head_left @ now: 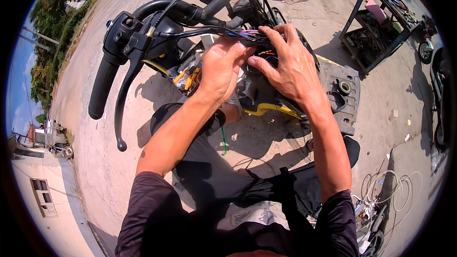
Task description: The person works on a yellow electric scooter in an outdoor yard, handling exposed wiring near the handlebars and installing a black plastic cover. They retrieve a floor mat from a nearby cart and place it on the scooter's footboard before taping and organizing wires.
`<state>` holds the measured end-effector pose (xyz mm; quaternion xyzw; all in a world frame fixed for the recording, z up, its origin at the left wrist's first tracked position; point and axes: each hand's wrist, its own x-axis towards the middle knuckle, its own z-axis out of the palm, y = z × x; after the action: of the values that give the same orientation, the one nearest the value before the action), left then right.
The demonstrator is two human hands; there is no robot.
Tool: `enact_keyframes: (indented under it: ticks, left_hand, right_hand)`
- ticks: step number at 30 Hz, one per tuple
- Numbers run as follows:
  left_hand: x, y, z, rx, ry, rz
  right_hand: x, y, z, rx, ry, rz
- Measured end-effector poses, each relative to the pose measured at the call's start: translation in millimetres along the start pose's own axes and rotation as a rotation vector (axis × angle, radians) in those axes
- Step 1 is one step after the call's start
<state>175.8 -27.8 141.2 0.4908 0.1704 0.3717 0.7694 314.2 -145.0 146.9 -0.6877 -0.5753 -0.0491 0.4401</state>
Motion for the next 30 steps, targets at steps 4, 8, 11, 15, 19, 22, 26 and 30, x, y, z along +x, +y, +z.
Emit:
enact_keyframes:
  ticks: [4,8,11,15,19,22,26,30]
  left_hand:
    - [-7.3,-2.0,8.8,0.059,-0.005,-0.036]
    - [-4.2,-12.9,-7.2,0.202,-0.006,0.016]
    - [-1.7,-15.4,-7.6,0.199,0.070,0.111]
    - [-4.5,0.7,-21.8,0.174,0.244,0.232]
    - [-10.9,-6.2,-31.8,0.216,0.208,0.165]
    - [-15.3,-1.7,-25.0,0.206,0.189,0.175]
    - [-13.4,0.5,-23.7,0.178,0.170,0.169]
    - [-3.4,6.1,-21.4,0.121,0.094,0.203]
  right_hand:
    - [-2.1,-7.6,3.3,-0.169,0.026,-0.015]
    - [1.6,-11.8,14.8,-0.223,0.012,-0.009]
    - [2.2,-10.2,14.1,-0.239,-0.037,0.036]
    - [2.5,-2.5,7.9,-0.179,-0.022,0.074]
    - [-1.3,-14.9,-4.0,-0.162,-0.035,0.017]
    - [-0.3,-26.4,-9.5,-0.044,-0.043,0.054]
    - [-2.7,-22.9,1.0,-0.095,0.014,-0.020]
    - [-0.5,-22.4,6.5,-0.073,0.009,0.003]
